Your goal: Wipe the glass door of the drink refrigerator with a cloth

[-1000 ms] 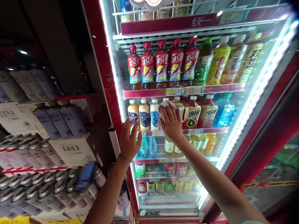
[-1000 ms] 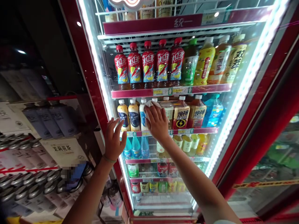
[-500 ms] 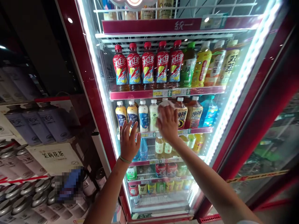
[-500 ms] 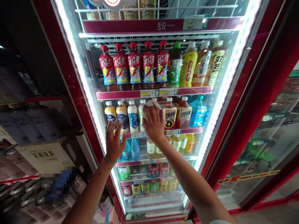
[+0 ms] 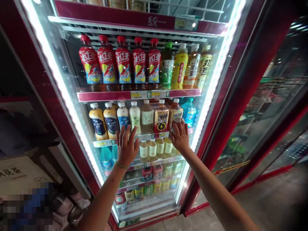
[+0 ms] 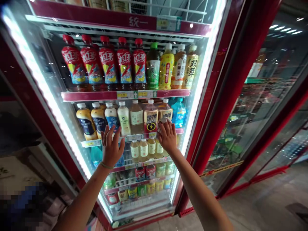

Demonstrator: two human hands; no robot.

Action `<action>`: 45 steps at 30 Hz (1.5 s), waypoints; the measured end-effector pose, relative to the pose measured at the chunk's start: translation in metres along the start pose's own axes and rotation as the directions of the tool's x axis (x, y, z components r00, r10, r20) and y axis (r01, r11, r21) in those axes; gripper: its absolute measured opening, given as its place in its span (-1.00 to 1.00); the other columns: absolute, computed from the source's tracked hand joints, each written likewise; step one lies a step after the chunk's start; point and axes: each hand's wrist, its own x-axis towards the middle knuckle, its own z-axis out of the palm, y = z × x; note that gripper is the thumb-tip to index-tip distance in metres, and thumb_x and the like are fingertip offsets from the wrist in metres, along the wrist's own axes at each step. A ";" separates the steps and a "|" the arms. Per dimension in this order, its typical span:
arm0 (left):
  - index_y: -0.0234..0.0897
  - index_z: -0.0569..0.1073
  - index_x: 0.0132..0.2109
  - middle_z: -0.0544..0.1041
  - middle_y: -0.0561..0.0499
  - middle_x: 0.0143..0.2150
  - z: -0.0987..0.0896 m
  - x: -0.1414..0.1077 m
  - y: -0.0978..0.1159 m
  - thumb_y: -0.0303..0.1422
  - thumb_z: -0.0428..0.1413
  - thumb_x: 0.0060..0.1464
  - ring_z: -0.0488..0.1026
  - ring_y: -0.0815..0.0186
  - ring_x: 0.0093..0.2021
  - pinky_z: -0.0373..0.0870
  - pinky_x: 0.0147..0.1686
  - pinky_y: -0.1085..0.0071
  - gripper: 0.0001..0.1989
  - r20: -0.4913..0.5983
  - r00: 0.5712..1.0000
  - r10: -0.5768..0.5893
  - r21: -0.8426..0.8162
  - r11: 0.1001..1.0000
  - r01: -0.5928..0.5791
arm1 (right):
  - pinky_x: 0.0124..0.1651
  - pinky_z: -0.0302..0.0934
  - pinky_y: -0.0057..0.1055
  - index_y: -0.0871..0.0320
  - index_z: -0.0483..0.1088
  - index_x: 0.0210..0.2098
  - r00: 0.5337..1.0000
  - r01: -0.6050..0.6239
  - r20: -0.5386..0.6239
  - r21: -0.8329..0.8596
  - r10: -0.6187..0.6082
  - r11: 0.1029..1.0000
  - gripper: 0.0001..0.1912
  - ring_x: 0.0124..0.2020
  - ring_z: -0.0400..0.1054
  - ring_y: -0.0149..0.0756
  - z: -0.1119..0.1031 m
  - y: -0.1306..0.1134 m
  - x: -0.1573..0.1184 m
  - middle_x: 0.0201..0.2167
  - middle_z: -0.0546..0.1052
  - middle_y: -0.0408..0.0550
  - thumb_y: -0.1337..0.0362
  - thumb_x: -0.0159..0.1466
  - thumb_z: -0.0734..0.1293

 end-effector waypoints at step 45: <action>-0.33 0.33 0.39 0.44 -0.33 0.31 -0.184 -0.029 -0.147 -0.44 0.16 0.29 0.05 0.03 0.56 -0.04 0.52 -0.01 -0.44 0.012 0.997 0.070 0.315 0.946 -0.070 | 0.51 0.03 -0.13 0.12 -0.12 0.57 0.919 0.392 -0.065 0.245 -0.389 0.887 -0.29 0.40 0.29 -0.18 0.058 -0.366 0.076 0.42 0.37 0.00 0.28 0.52 0.20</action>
